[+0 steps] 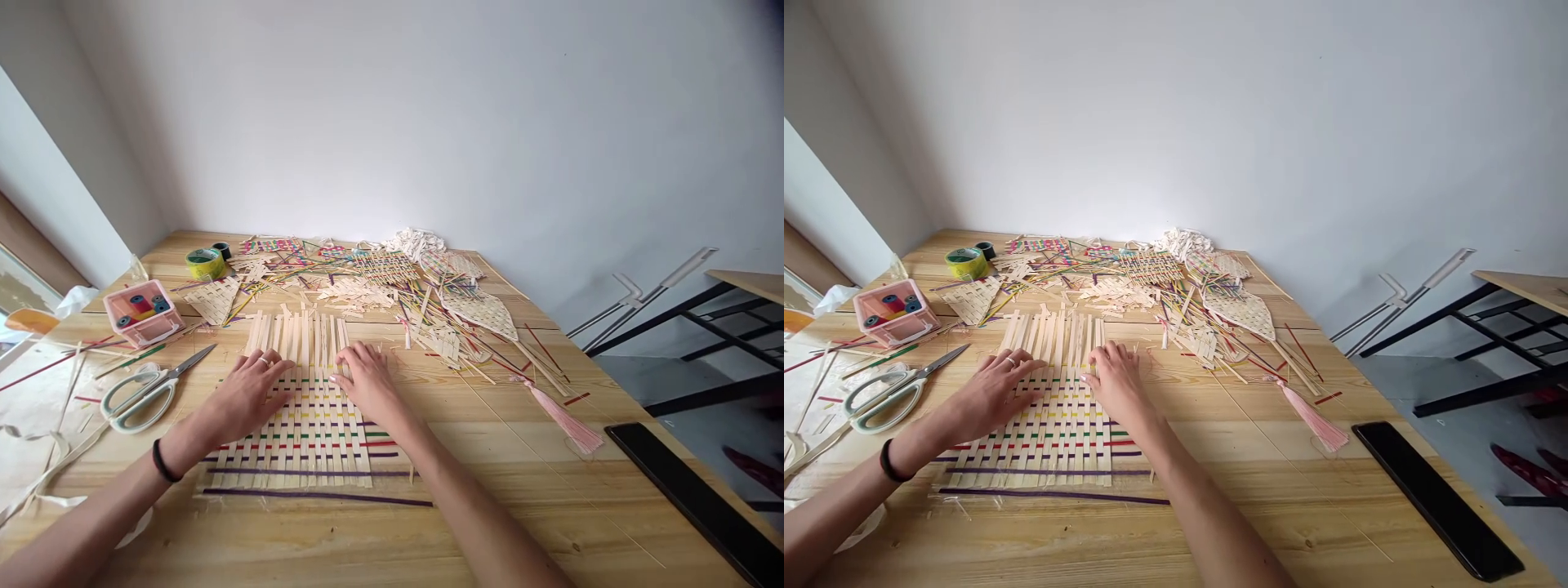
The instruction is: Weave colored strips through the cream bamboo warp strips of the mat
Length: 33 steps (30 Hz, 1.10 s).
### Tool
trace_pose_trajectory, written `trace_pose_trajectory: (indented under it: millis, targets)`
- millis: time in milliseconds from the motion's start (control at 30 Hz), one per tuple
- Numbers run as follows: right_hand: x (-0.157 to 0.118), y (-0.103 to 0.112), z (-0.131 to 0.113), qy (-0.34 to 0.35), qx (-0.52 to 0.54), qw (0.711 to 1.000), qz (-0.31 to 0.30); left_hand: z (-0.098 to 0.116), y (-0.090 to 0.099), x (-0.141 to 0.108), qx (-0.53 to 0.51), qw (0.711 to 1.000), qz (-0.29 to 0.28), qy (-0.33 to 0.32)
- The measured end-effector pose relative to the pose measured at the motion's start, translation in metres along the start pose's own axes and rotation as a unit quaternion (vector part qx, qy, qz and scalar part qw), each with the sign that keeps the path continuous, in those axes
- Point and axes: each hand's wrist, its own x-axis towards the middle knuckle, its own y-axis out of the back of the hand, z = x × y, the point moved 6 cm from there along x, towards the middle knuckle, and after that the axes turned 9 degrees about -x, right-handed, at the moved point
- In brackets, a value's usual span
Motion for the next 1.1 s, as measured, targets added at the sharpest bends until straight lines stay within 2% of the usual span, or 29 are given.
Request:
trace_pose_trajectory:
  millis: [167, 333, 533, 767, 1100]
  targets:
    - [0.0, 0.0, 0.0, 0.004, -0.001, 1.0, 0.007, -0.002, -0.006, 0.016, -0.008, 1.0, -0.002, 0.02]
    - [0.002, 0.001, -0.001, 0.004, 0.003, 1.0, 0.01, -0.004, -0.014, 0.025, -0.039, 0.998, 0.024, 0.043]
    - [0.001, 0.003, -0.001, 0.001, 0.002, 1.0, 0.012, -0.003, -0.02, 0.025, -0.069, 0.994, 0.06, 0.064]
    - [-0.001, 0.007, -0.004, -0.003, -0.004, 1.0, 0.014, -0.002, -0.023, 0.022, -0.082, 0.991, 0.087, 0.053]
    - [0.0, 0.006, -0.003, -0.002, -0.004, 1.0, 0.008, 0.004, -0.022, 0.022, -0.077, 0.992, 0.09, 0.047]
